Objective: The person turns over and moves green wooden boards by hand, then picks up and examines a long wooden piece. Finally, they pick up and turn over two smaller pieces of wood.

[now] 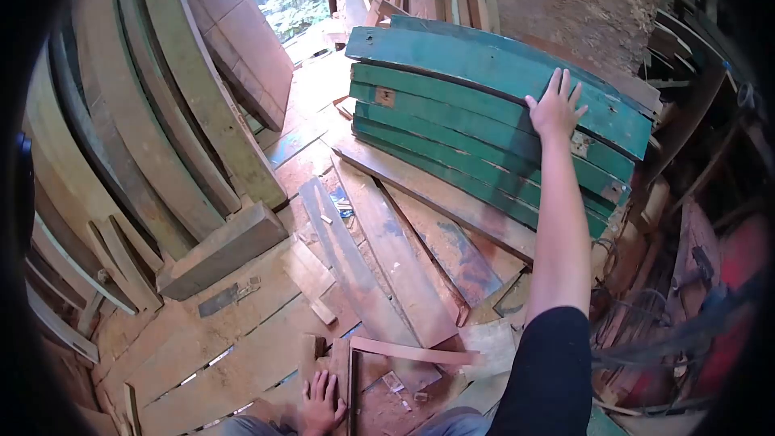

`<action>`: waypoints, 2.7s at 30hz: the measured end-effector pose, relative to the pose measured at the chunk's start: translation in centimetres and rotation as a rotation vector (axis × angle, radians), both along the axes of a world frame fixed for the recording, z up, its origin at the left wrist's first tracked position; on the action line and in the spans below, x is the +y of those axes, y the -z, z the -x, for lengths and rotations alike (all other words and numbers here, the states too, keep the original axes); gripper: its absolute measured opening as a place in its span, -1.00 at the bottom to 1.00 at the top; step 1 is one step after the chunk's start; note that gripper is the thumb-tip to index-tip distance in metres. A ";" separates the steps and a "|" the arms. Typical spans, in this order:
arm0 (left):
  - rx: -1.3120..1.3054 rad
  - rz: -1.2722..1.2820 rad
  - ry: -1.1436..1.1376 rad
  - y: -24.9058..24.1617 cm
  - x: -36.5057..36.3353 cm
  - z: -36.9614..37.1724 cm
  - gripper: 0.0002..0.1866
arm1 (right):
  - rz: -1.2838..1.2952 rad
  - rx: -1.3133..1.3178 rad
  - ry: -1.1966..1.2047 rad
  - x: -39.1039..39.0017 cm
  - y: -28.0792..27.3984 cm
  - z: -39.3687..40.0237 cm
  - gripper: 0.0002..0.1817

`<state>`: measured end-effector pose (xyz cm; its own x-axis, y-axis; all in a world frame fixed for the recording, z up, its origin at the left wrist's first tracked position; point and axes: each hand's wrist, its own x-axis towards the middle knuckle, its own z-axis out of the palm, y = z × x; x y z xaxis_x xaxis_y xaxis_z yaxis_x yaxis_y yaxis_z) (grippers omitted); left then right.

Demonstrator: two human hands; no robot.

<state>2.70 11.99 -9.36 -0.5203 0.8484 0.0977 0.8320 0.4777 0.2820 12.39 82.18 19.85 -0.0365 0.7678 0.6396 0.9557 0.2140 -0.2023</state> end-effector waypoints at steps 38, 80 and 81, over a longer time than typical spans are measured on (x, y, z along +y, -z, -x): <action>-0.315 -0.268 -0.023 -15.2 -12.5 13.8 -0.71 | 0.727 -0.345 -0.125 -50.3 15.2 -51.9 0.21; -1.020 -0.590 -0.308 -7.7 -14.2 12.3 -0.70 | -0.797 1.411 -0.852 -56.2 -25.6 -23.5 -0.50; -1.003 -0.618 -0.286 -7.3 -14.3 12.5 -0.65 | -0.769 1.443 -0.887 -54.5 -24.8 -22.5 -0.51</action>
